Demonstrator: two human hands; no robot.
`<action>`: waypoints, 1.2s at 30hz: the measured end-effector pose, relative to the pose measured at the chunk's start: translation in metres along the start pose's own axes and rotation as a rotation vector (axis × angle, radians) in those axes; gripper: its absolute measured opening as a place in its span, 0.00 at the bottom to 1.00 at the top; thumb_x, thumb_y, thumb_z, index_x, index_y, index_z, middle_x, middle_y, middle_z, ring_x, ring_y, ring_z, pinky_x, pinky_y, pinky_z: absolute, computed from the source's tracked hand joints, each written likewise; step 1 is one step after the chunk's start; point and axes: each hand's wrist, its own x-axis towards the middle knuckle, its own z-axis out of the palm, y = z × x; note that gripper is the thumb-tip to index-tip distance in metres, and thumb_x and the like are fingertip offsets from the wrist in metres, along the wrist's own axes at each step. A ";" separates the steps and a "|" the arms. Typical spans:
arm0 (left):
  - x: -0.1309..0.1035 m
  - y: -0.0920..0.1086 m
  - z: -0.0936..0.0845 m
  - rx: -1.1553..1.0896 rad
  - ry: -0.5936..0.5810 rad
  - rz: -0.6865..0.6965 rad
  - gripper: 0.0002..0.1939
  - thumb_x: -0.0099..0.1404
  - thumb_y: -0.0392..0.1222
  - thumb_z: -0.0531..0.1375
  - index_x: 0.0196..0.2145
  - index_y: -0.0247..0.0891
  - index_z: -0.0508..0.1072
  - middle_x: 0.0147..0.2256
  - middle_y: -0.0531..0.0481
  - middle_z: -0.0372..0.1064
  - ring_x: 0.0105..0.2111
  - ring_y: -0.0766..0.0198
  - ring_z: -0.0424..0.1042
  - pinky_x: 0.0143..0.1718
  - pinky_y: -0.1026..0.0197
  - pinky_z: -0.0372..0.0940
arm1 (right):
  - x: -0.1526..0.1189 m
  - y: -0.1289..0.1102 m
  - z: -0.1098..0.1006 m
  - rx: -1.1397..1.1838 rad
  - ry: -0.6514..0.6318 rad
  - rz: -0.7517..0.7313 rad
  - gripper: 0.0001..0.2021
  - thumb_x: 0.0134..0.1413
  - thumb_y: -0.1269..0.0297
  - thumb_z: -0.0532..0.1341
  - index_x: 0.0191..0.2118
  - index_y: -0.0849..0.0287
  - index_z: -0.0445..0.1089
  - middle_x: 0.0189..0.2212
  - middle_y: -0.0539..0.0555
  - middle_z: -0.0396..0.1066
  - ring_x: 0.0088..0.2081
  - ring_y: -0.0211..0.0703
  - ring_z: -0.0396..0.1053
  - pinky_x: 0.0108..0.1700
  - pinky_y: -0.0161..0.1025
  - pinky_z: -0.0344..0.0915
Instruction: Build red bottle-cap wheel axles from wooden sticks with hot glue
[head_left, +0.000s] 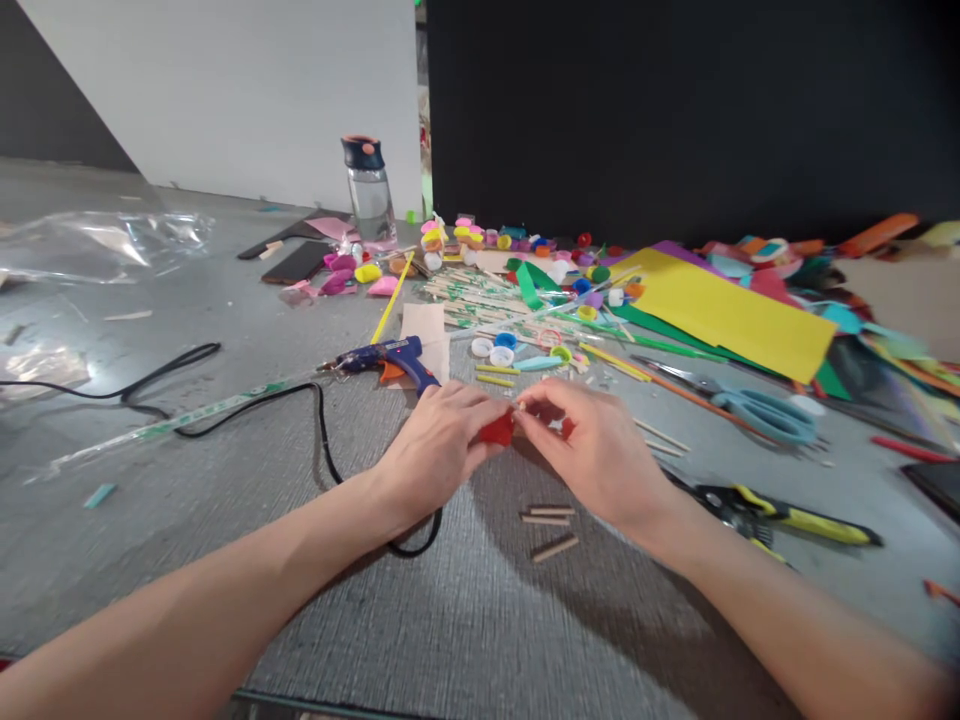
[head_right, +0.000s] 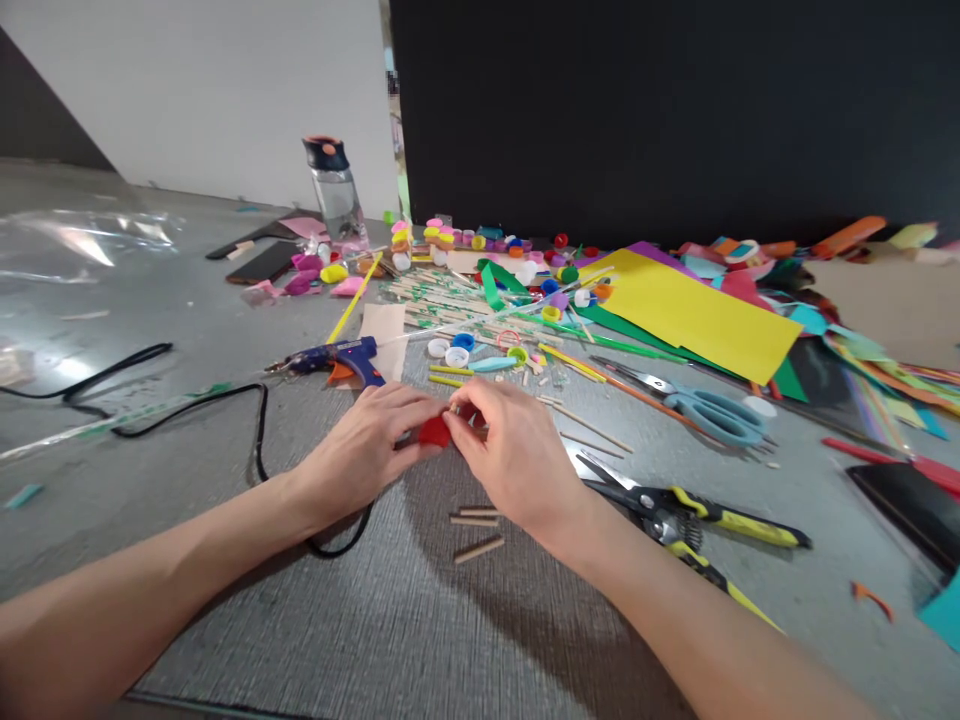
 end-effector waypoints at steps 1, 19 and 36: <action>0.000 0.000 0.000 -0.009 0.003 -0.001 0.09 0.68 0.34 0.65 0.46 0.37 0.75 0.46 0.46 0.76 0.48 0.49 0.72 0.48 0.47 0.62 | 0.000 0.000 0.000 0.008 0.000 -0.004 0.02 0.64 0.72 0.63 0.40 0.59 0.73 0.33 0.51 0.75 0.34 0.42 0.72 0.37 0.39 0.65; 0.000 -0.004 0.003 -0.170 0.044 0.031 0.10 0.68 0.29 0.63 0.46 0.36 0.76 0.43 0.46 0.76 0.45 0.57 0.74 0.48 0.53 0.68 | -0.005 0.002 0.001 0.083 0.029 0.011 0.02 0.62 0.70 0.61 0.38 0.57 0.72 0.30 0.50 0.76 0.30 0.41 0.74 0.34 0.37 0.66; 0.001 -0.002 0.001 -0.142 0.025 0.007 0.07 0.68 0.29 0.63 0.43 0.35 0.76 0.42 0.46 0.76 0.44 0.56 0.74 0.47 0.54 0.68 | -0.002 0.003 0.001 0.120 -0.003 0.046 0.02 0.62 0.70 0.61 0.37 0.57 0.71 0.30 0.49 0.76 0.31 0.41 0.74 0.35 0.38 0.67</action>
